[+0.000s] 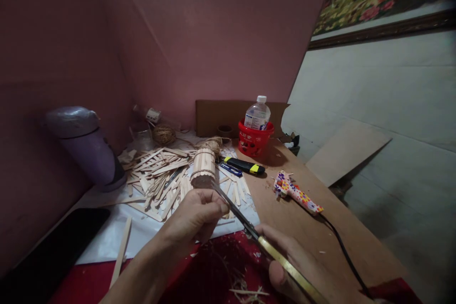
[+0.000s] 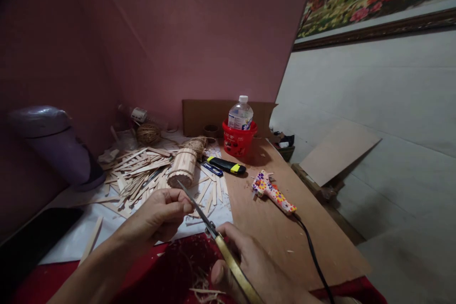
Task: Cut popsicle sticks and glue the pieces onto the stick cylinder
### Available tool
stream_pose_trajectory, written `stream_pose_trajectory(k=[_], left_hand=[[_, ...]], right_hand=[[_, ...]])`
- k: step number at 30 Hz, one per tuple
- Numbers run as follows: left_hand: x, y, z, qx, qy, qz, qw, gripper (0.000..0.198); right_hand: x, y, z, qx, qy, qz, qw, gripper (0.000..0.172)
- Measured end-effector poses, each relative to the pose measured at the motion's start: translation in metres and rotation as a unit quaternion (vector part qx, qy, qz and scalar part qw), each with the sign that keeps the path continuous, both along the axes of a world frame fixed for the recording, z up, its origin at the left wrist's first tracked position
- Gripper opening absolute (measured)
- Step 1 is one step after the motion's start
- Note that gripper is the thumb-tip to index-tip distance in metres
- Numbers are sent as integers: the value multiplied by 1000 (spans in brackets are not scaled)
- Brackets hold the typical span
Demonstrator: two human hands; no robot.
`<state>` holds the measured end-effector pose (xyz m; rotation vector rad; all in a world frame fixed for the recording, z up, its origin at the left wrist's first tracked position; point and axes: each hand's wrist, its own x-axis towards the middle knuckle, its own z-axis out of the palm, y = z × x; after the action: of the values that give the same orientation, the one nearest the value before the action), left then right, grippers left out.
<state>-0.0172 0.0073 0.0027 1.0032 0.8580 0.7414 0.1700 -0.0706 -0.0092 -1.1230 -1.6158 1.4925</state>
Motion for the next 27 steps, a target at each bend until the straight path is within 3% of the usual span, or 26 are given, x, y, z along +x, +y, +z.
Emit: stream_pose_trajectory(k=[4,12,20,25,27], left_hand=[[0,1,-2,2,-3,-3,1000,20],[0,2,-3,12,-10,-10,1000,20],[-1,1,1,12,5,-12,1000,22],[0,3,-1,22,24,-1,999,24],[0,4,-2,24,21,-4,999,26]], right_hand=[[-3,-1,-5,18,3,-29,999,72],[5,2,-9,-10,-27,12,1000,57],[5,1,-1,-22,-34,12,999,51],[0,2,-15,-59,11,10,998,51],[-3,3,-20,-46,40,-23,998,53]])
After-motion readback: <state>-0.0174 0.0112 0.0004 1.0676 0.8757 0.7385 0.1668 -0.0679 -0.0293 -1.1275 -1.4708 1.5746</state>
